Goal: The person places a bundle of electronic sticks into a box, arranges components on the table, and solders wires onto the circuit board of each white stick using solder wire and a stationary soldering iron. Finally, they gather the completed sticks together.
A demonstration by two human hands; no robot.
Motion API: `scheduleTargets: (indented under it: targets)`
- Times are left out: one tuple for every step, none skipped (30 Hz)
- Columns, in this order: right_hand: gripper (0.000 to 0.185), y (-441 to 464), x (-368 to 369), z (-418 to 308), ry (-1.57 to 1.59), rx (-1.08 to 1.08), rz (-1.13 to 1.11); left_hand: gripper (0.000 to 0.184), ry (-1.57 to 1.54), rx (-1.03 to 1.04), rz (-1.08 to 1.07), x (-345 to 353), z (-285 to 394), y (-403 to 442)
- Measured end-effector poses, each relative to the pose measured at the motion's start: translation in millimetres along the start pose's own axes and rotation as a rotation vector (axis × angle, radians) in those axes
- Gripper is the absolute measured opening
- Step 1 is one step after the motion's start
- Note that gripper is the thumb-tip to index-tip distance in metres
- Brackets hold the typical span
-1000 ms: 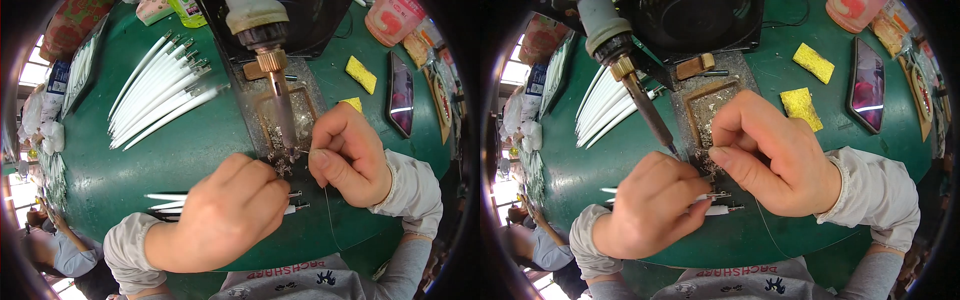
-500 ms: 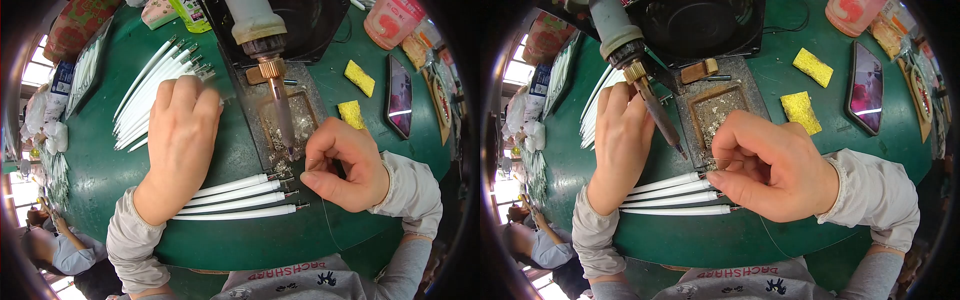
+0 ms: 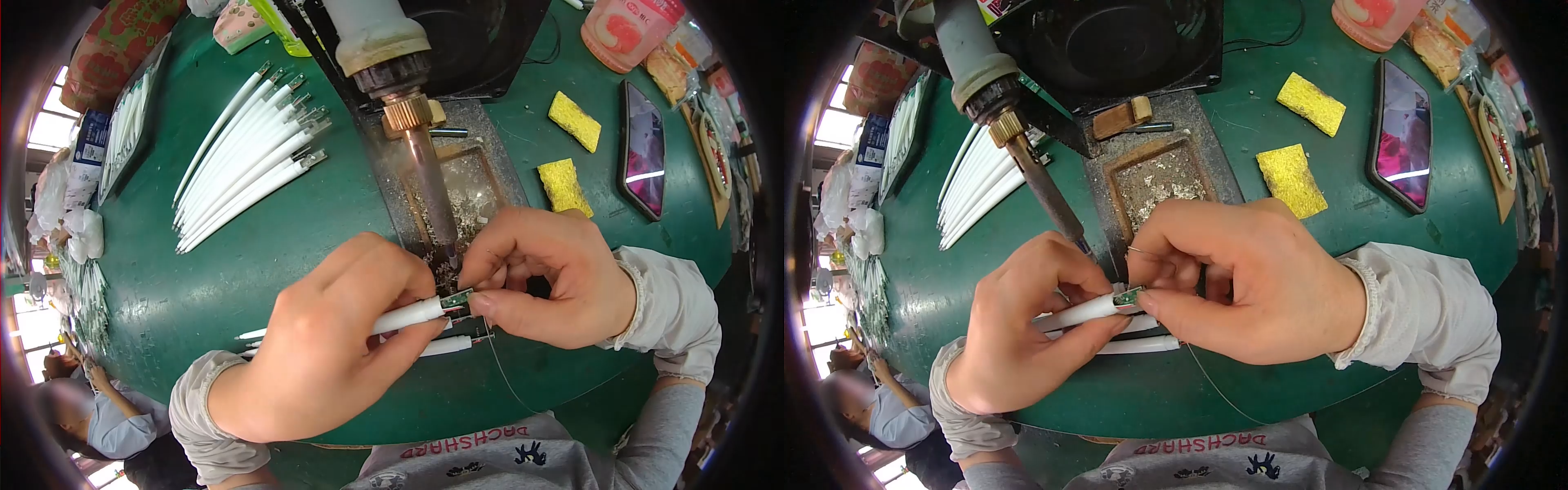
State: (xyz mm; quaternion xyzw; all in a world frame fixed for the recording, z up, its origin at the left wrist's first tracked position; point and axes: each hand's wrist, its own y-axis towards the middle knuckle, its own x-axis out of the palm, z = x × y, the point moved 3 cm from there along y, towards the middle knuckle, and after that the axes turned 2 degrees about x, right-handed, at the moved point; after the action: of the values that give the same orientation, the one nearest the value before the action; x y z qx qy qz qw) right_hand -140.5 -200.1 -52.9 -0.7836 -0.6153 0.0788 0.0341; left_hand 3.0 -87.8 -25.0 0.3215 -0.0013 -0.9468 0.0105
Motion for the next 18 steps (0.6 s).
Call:
scheduleTargets:
  targets:
    - [0.018, 0.0, 0.1, -0.4, 0.001, 0.001, 0.0, 0.019, -0.133, -0.092, -0.04, 0.4, -2.9, 0.1]
    - [0.016, 0.1, -0.1, -0.9, 0.003, -0.003, 0.019, 0.019, -0.134, -0.093, -0.041, -0.9, -3.1, 0.6]
    - [0.015, 0.1, -0.6, -1.2, 0.004, -0.006, 0.039, 0.017, -0.282, -0.19, -0.082, -0.4, -6.1, 0.5]
    - [0.015, 0.2, -0.9, -1.4, 0.005, -0.005, 0.039, 0.016, -0.43, -0.287, -0.123, 1.2, -8.5, -0.1]
    - [0.016, 0.3, -0.9, -1.7, -0.015, -0.016, 0.034, 0.016, -0.43, -0.288, -0.123, 1.2, -8.8, -0.2]
    - [0.016, 0.4, -0.8, -1.8, -0.035, -0.027, 0.029, 0.016, -0.444, -0.295, -0.133, 1.8, -9.2, -0.4]
    - [0.016, 0.7, -0.6, -1.5, -0.034, -0.026, 0.028, 0.015, -0.458, -0.302, -0.144, 2.3, -9.6, -0.8]
    - [0.016, 1.1, -0.5, -1.5, -0.046, -0.034, 0.035, 0.015, -0.459, -0.304, -0.145, 2.6, -9.7, -0.9]
    - [0.016, 1.4, -0.4, -1.6, -0.057, -0.042, 0.042, 0.015, -0.444, -0.289, -0.137, 2.4, -9.3, -0.8]
    - [0.016, 1.5, -0.3, -1.6, -0.056, -0.041, 0.042, 0.015, -0.43, -0.275, -0.129, 2.2, -9.1, -0.7]
    - [0.016, 1.5, -0.2, -1.5, -0.055, -0.031, 0.037, 0.015, -0.43, -0.276, -0.129, 2.5, -9.5, -0.7]
    - [0.016, 1.5, 0.0, -1.5, -0.054, -0.02, 0.033, 0.015, -0.39, -0.229, -0.132, 2.5, -9.0, -0.4]
    - [0.016, 1.6, 0.2, -1.7, -0.054, -0.02, 0.033, 0.015, -0.351, -0.183, -0.134, 2.3, -8.3, -0.1]
    - [0.016, 1.6, 0.5, -1.6, -0.049, -0.009, 0.029, 0.015, -0.352, -0.184, -0.134, 2.4, -8.4, -0.2]
    - [0.017, 1.7, 0.8, -1.2, -0.045, 0.001, 0.025, 0.015, -0.345, -0.184, -0.133, 2.4, -8.3, -0.1]
    - [0.017, 2.0, 0.7, -0.4, -0.044, 0.002, 0.024, 0.015, -0.337, -0.183, -0.131, 2.6, -8.4, -0.1]
    - [0.017, 2.4, 0.5, 0.8, -0.03, -0.001, 0.019, 0.015, -0.338, -0.185, -0.131, 2.9, -8.7, -0.2]
    - [0.016, 2.7, 0.3, 1.7, -0.016, -0.004, 0.013, 0.015, -0.344, -0.182, -0.128, 3.2, -8.9, -0.1]
